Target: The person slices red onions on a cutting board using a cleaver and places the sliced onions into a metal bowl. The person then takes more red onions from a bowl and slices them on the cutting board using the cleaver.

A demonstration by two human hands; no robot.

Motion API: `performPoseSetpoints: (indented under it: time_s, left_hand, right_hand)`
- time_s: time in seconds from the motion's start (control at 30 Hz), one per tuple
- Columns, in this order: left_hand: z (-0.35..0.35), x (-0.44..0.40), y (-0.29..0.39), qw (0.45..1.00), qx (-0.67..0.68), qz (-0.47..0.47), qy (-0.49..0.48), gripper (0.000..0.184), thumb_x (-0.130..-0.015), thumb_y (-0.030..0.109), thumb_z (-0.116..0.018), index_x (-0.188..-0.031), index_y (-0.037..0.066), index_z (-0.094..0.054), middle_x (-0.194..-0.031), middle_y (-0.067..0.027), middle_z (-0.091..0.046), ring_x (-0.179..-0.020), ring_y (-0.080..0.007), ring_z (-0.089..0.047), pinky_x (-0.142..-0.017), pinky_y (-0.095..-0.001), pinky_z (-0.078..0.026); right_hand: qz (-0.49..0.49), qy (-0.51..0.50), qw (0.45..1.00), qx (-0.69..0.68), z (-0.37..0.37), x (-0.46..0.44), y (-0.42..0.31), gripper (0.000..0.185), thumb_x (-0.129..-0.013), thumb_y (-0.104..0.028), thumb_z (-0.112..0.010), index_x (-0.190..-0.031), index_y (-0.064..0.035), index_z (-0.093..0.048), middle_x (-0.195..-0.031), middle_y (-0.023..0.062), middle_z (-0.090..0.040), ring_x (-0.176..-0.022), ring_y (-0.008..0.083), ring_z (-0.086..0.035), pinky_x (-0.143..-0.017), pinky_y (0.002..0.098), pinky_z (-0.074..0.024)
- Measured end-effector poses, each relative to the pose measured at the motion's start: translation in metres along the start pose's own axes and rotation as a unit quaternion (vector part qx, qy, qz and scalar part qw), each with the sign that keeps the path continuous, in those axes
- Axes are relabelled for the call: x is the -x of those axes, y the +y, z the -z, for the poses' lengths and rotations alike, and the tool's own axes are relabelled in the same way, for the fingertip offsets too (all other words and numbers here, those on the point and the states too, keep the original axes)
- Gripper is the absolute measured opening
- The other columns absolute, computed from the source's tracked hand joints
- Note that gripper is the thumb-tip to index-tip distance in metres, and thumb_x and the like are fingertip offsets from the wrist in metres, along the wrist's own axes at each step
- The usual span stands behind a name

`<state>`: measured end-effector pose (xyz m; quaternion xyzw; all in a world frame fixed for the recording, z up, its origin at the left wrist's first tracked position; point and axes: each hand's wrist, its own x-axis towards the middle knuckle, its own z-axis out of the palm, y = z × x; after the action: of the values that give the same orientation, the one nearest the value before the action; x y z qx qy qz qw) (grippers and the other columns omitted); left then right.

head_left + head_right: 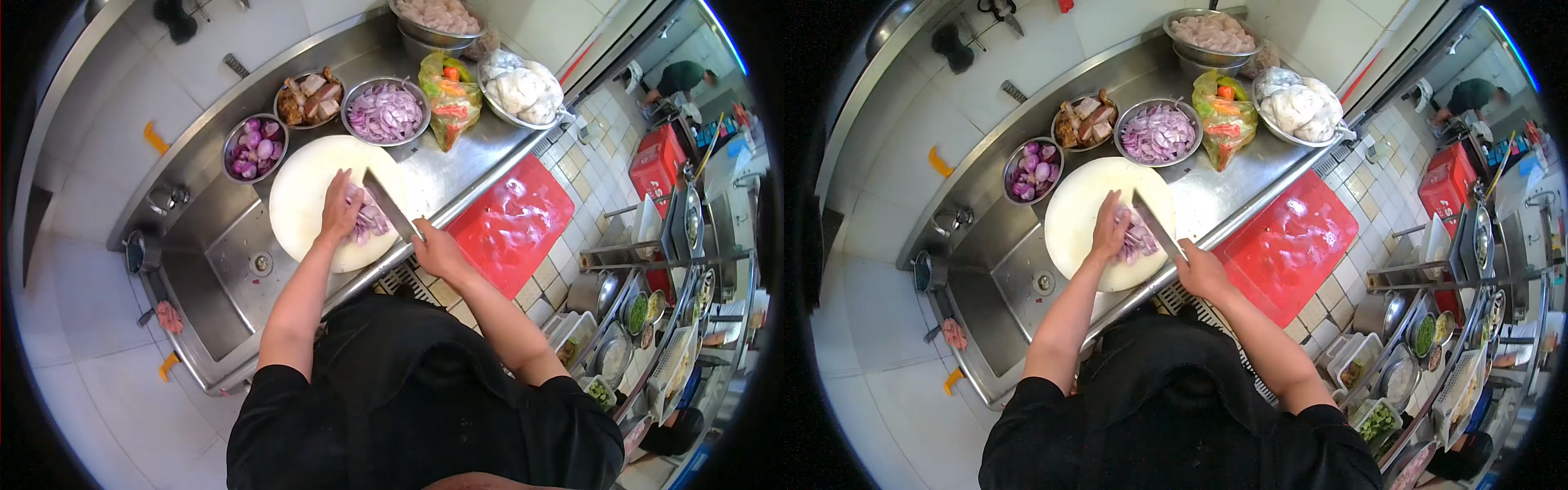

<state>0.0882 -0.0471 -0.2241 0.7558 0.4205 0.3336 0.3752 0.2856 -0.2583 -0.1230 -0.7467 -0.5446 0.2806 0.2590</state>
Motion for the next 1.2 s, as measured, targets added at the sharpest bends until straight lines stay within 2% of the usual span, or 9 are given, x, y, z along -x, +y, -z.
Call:
performPoseSetpoints:
  time_s: [0.07, 0.17, 0.27, 0.37, 0.47, 0.57, 0.83, 1.03, 1.2]
  left_hand:
    - [0.005, -0.012, -0.002, 0.983, -0.093, -0.050, -0.147, 0.070, -0.106, 0.057, -0.059, -0.157, 0.010, -0.056, -0.171, -0.0239, -0.040, -0.161, -0.0399, -0.032, -0.133, -0.0566, -0.019]
    - [0.012, -0.006, 0.010, 0.959, -0.170, -0.081, -0.213, 0.067, -0.099, 0.062, -0.066, -0.144, 0.012, -0.070, -0.169, -0.0223, -0.044, -0.161, -0.0404, -0.032, -0.133, -0.0599, -0.016]
    - [0.010, 0.015, 0.012, 0.970, -0.154, -0.088, -0.169, 0.073, -0.088, 0.066, -0.076, -0.137, 0.012, -0.073, -0.161, -0.0207, -0.051, -0.156, -0.0408, -0.039, -0.132, -0.0597, -0.019]
    - [0.005, 0.036, 0.027, 0.977, -0.151, -0.088, -0.120, 0.079, -0.079, 0.065, -0.085, -0.135, 0.010, -0.072, -0.153, -0.0229, -0.056, -0.150, -0.0406, -0.044, -0.130, -0.0608, -0.022]
    - [-0.003, 0.046, 0.033, 0.986, -0.153, -0.065, -0.018, 0.068, -0.077, 0.044, -0.092, -0.131, 0.008, -0.073, -0.152, -0.0212, -0.054, -0.144, -0.0412, -0.047, -0.123, -0.0538, -0.037]
    - [-0.014, 0.045, 0.020, 0.997, -0.069, -0.022, 0.036, 0.063, -0.079, 0.037, -0.088, -0.131, 0.006, -0.073, -0.152, -0.0239, -0.053, -0.142, -0.0432, -0.048, -0.121, -0.0561, -0.039]
    - [-0.024, 0.019, 0.017, 0.972, -0.039, 0.061, 0.223, 0.042, -0.076, 0.010, -0.084, -0.118, 0.007, -0.078, -0.147, -0.0172, -0.060, -0.134, -0.0386, -0.059, -0.113, -0.0475, -0.049]
    - [-0.044, -0.075, 0.041, 0.974, 0.004, 0.046, 0.221, 0.043, -0.074, 0.010, -0.084, -0.117, 0.009, -0.078, -0.145, -0.0172, -0.062, -0.135, -0.0396, -0.058, -0.115, -0.0483, -0.047]
    - [-0.062, -0.217, 0.045, 0.993, 0.036, -0.041, 0.100, 0.046, -0.076, 0.020, -0.084, -0.120, 0.007, -0.078, -0.141, -0.0189, -0.066, -0.134, -0.0383, -0.060, -0.115, -0.0459, -0.047]
  right_hand:
    - [-0.038, 0.029, 0.998, -0.031, -0.005, 0.009, 0.016, 0.036, -0.106, -0.026, -0.061, -0.137, -0.0071, -0.059, -0.093, 0.0299, -0.072, -0.088, 0.0490, -0.072, -0.082, 0.0588, -0.0563]
    - [-0.140, 0.001, 0.979, -0.146, -0.021, 0.029, 0.044, 0.031, -0.110, -0.024, -0.059, -0.136, -0.0067, -0.057, -0.081, 0.0203, -0.069, -0.065, 0.0341, -0.070, -0.062, 0.0484, -0.0560]
    - [-0.131, -0.040, 0.927, -0.350, -0.046, 0.046, 0.052, 0.020, -0.116, -0.017, -0.048, -0.134, -0.0080, -0.054, -0.073, 0.0009, -0.053, -0.050, 0.0107, -0.051, -0.046, 0.0288, -0.0424]
    - [-0.146, -0.062, 0.914, -0.373, -0.067, 0.043, 0.038, 0.021, -0.116, -0.019, -0.049, -0.133, -0.0070, -0.053, -0.075, 0.0032, -0.055, -0.051, 0.0125, -0.052, -0.047, 0.0304, -0.0445]
    - [-0.154, -0.081, 0.911, -0.373, -0.086, 0.031, 0.029, 0.023, -0.116, -0.019, -0.048, -0.135, -0.0061, -0.051, -0.075, 0.0037, -0.055, -0.050, 0.0130, -0.052, -0.047, 0.0306, -0.0453]
    - [-0.155, -0.124, 0.906, -0.374, -0.089, 0.007, 0.014, 0.029, -0.116, -0.020, -0.051, -0.139, -0.0043, -0.044, -0.073, 0.0048, -0.054, -0.052, 0.0136, -0.053, -0.048, 0.0315, -0.0459]
    - [-0.102, -0.220, 0.889, -0.388, -0.074, -0.050, -0.006, 0.012, -0.117, -0.019, -0.048, -0.111, -0.0087, -0.044, -0.068, 0.0032, -0.054, -0.049, 0.0118, -0.050, -0.048, 0.0291, -0.0430]
    - [-0.131, -0.178, 0.877, -0.427, -0.017, -0.112, -0.005, 0.012, -0.115, -0.018, -0.052, -0.117, -0.0079, -0.047, -0.068, 0.0024, -0.054, -0.049, 0.0118, -0.052, -0.047, 0.0294, -0.0427]
    - [-0.108, -0.084, 0.906, -0.400, 0.040, -0.207, -0.001, 0.018, -0.112, -0.017, -0.053, -0.124, -0.0042, -0.053, -0.072, 0.0036, -0.058, -0.050, 0.0128, -0.055, -0.048, 0.0302, -0.0440]
